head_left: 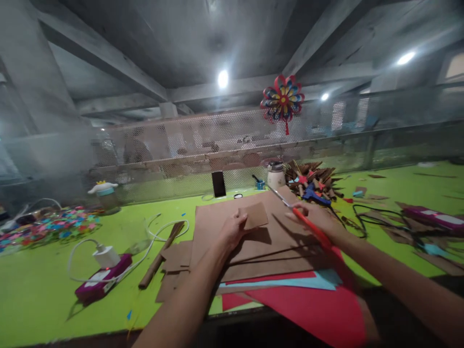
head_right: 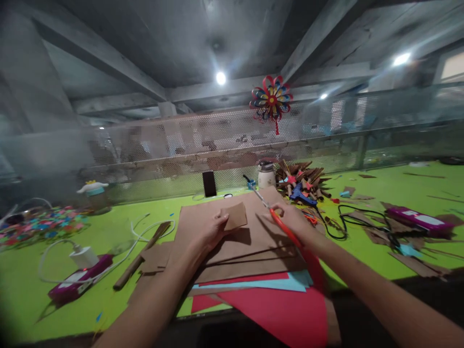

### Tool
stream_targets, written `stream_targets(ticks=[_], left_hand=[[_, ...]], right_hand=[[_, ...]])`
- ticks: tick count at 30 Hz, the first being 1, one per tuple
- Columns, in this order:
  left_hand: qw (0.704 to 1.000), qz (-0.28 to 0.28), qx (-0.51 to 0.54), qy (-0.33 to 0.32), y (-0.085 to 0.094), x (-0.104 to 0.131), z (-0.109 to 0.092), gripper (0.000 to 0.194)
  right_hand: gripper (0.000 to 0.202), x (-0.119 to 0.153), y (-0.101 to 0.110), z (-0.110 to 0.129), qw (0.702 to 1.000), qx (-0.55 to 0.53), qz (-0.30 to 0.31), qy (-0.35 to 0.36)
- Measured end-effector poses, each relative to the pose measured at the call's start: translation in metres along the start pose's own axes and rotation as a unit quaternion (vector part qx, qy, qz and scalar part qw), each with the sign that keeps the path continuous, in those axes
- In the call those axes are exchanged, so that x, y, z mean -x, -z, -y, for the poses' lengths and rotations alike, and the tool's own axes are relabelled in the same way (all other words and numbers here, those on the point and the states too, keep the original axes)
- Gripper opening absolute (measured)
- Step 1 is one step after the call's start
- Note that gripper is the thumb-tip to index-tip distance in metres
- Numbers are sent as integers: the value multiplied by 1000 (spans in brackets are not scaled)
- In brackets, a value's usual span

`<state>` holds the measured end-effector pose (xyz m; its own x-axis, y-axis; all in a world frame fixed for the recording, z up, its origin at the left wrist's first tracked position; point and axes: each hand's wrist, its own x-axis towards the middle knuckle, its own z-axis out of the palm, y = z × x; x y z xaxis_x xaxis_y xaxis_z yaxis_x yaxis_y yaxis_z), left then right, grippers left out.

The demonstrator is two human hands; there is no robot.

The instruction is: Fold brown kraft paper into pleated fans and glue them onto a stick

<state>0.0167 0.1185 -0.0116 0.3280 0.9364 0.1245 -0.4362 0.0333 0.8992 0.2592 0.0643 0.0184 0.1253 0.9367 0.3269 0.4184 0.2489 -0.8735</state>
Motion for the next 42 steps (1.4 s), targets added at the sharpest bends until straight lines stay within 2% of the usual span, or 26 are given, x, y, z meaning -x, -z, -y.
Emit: stream_targets(ticks=[2, 5, 9, 11, 13, 15, 16, 17, 19, 21, 23, 25, 30, 34, 38, 40, 42], left_hand=[[1000, 12, -16, -11, -3, 0, 2, 33], [999, 9, -38, -20, -5, -1, 4, 34], [996, -5, -84, -23, -7, -2, 7, 31], [995, -8, -101, -25, -8, -1, 8, 31], [994, -11, -108, -22, -9, 1, 8, 32], [994, -15, -106, -16, -10, 3, 9, 34], [994, -16, -104, -14, -11, 3, 9, 34], [995, -17, -100, -13, -11, 4, 9, 35], [996, -10, -90, -19, -11, 4, 9, 35], [996, 5, -78, -30, -10, 5, 9, 36], [997, 16, -63, -38, -11, 7, 6, 34], [998, 19, -45, -36, -11, 10, 3, 33], [999, 23, -19, -15, -13, 11, 3, 35], [999, 30, -8, -31, -8, 4, 11, 31], [999, 19, 15, -26, -1, -4, 16, 31], [1000, -3, 20, -18, 1, -6, 15, 30], [999, -38, -3, -6, 2, -6, 13, 25]], right_hand=[[34, -22, 24, -25, 968, 243, -35, 52], [43, -41, 53, -64, 904, 425, -35, 38], [40, -48, 79, -98, 868, 496, 23, -16], [35, -49, 86, -99, 857, 512, 56, -29], [31, -48, 84, -86, 851, 523, 43, -10], [27, -45, 68, -62, 868, 493, -7, 51], [26, -42, 55, -48, 894, 440, -6, 86], [26, -39, 39, -33, 927, 358, 24, 110], [29, -33, 4, -9, 975, 175, 99, 93], [36, -29, -30, 7, 981, 39, 184, 46], [36, -31, -55, 12, 979, -23, 202, 25], [32, -35, -68, 9, 978, -47, 201, 31], [33, -44, -71, -10, 974, -85, 206, 32], [38, -44, -66, -22, 981, -54, 179, 56], [42, -50, -58, -29, 990, -18, 113, 81], [37, -55, -53, -30, 995, -52, 66, 60], [33, -61, -46, -31, 991, -130, 23, 28]])
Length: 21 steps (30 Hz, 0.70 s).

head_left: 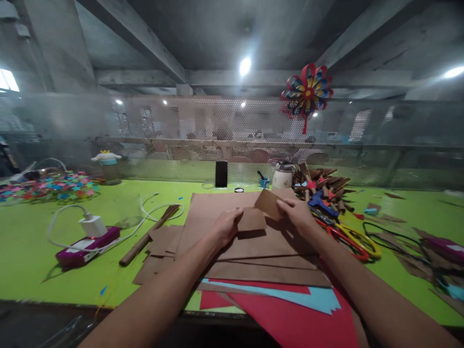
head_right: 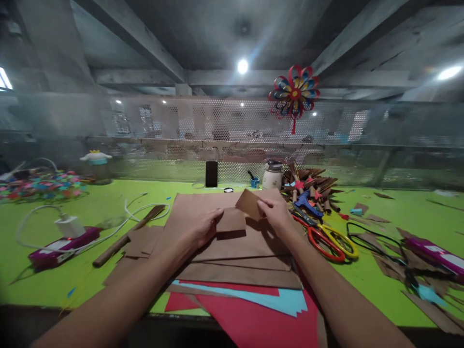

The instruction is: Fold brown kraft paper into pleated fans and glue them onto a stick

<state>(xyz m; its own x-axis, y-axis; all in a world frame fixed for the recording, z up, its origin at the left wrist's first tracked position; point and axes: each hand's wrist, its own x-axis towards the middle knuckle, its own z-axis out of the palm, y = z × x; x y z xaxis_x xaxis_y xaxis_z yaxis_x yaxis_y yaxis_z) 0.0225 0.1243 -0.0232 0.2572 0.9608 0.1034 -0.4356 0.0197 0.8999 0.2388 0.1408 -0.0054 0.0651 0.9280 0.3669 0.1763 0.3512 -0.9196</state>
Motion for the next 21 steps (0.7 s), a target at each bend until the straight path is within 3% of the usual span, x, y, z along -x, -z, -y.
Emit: stream_targets(ticks=[3, 6, 8, 11, 13, 16, 18, 21], left_hand=[[997, -11, -74, 27, -4, 6, -5, 21], [980, 92, -145, 98, -13, 16, -12, 26], [959, 159, -199, 124, -21, 21, -16, 28], [936, 194, -284, 67, -29, 24, -19, 43], [921, 194, -339, 11, -32, 23, -19, 42], [901, 167, -399, -47, -32, 21, -20, 31], [899, 129, -416, -40, -31, 19, -19, 25], [920, 70, -386, 9, -25, 14, -14, 20]], right_hand=[[31, -6, 11, 2, 993, -100, -50, -36], [41, -8, 20, 3, 989, -119, -67, -53], [52, -7, 24, 5, 989, -129, -37, -69], [36, -6, 25, 14, 990, -103, 54, -78], [20, -3, 26, 24, 991, -88, 78, -63], [17, 12, 34, 45, 987, -107, 86, -79], [19, 33, 45, 59, 980, -105, 127, -115], [16, 77, 64, 68, 963, -6, 213, -165]])
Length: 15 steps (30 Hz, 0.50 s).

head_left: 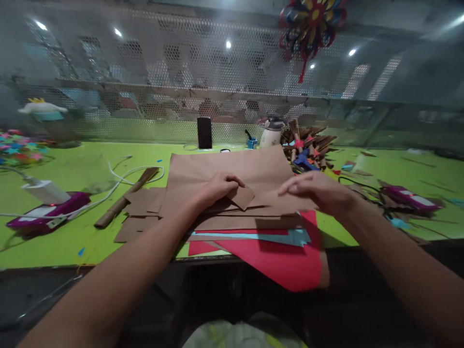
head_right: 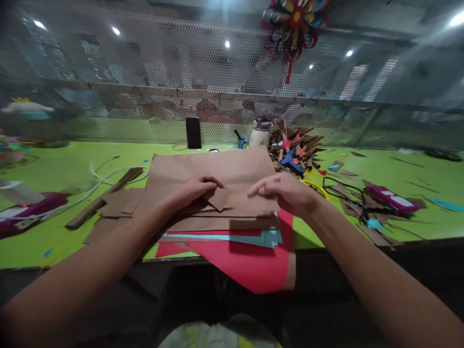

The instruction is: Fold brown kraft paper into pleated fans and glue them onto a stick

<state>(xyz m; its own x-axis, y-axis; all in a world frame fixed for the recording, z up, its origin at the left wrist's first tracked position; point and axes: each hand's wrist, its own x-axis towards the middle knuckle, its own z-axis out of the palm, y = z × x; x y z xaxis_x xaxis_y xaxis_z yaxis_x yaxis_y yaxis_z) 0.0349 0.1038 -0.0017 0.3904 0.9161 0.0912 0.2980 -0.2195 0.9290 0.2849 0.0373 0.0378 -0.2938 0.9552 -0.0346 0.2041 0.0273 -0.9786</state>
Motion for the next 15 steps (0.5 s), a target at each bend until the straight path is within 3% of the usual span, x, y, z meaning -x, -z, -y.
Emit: stream_targets(ticks=[2, 4, 9, 12, 15], left_hand=[[998, -20, 54, 24, 1, -4, 6, 18], [992, -51, 115, 30, 2, -8, 12, 16], [959, -119, 251, 50, 12, -13, 17, 14], [944, -124, 299, 65, 16, -14, 21, 14], [937, -117, 321, 72, 17, -15, 24, 13]], right_hand=[[16, 26, -1, -13, 998, 21, 32, -57], [17, 40, 0, -26, 995, 14, 24, -96], [23, 27, -2, -37, 988, -20, -26, -151], [24, 19, -8, -34, 988, -30, -21, -150], [21, 26, -11, -36, 990, -2, -55, -133]])
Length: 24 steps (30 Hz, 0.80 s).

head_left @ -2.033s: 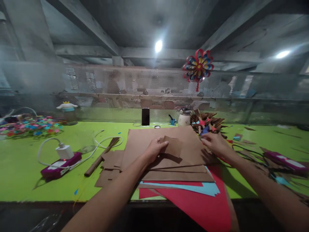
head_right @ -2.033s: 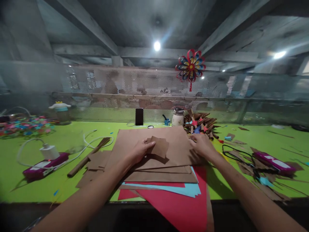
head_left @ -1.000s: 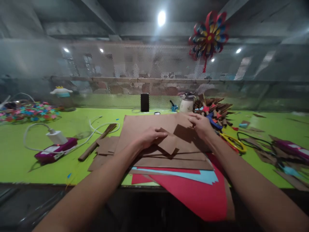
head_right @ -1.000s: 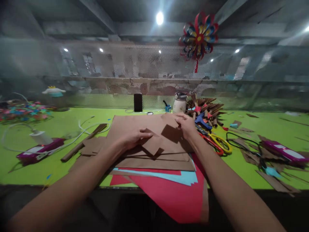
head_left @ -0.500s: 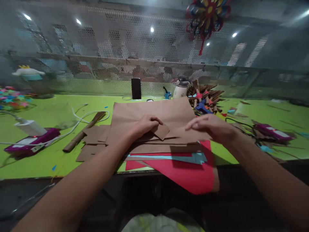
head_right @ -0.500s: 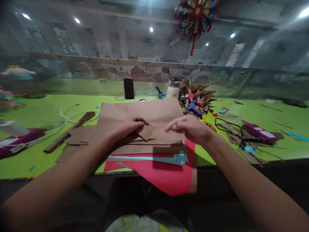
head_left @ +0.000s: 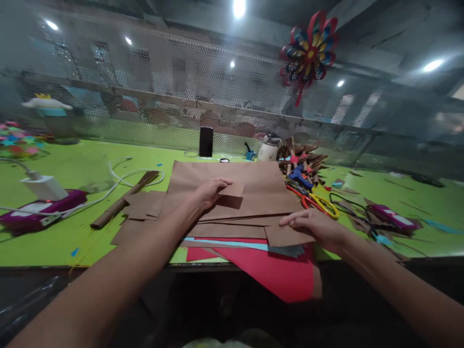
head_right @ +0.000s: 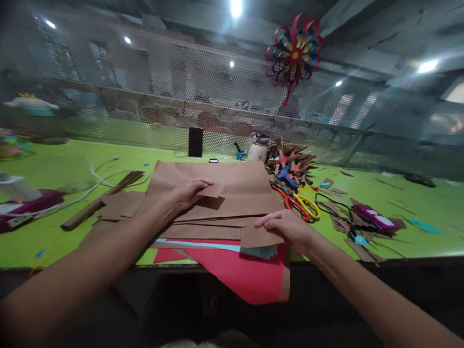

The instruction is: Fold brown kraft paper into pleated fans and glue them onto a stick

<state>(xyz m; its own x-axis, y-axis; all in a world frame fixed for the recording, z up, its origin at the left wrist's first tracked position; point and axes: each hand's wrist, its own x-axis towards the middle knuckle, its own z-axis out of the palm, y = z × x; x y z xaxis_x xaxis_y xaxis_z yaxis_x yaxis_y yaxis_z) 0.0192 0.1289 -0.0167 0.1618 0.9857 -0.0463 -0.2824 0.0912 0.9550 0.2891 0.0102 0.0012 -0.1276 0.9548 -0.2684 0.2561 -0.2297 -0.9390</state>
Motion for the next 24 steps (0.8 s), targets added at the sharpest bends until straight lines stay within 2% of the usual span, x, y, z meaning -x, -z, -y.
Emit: stream_targets(ticks=[5, 10, 14, 18, 20, 22, 24], left_hand=[[1000, 6, -8, -1, -3, 2, -2, 14], [1000, 8, -11, -10, -2, 3, -3, 14], [1000, 21, -13, -15, -1, 1, -1, 15], [1000, 17, -19, -13, -2, 3, -2, 14], [1000, 17, -24, -12, -3, 3, -2, 13], [1000, 17, -24, -10, -3, 3, -2, 13], [1000, 19, -22, -9, -3, 3, -2, 12]], right_hand=[[21, 14, -6, -10, 998, 10, -63, -9], [27, 10, -19, -16, 993, 2, -116, 14], [27, 13, -20, -26, 977, 119, -165, 61], [22, 20, -21, -30, 933, 252, -205, 153], [21, 19, -23, -28, 942, 233, -201, 134], [21, 15, -24, -25, 968, 166, -173, 79], [22, 10, -22, -20, 981, 110, -155, 45]])
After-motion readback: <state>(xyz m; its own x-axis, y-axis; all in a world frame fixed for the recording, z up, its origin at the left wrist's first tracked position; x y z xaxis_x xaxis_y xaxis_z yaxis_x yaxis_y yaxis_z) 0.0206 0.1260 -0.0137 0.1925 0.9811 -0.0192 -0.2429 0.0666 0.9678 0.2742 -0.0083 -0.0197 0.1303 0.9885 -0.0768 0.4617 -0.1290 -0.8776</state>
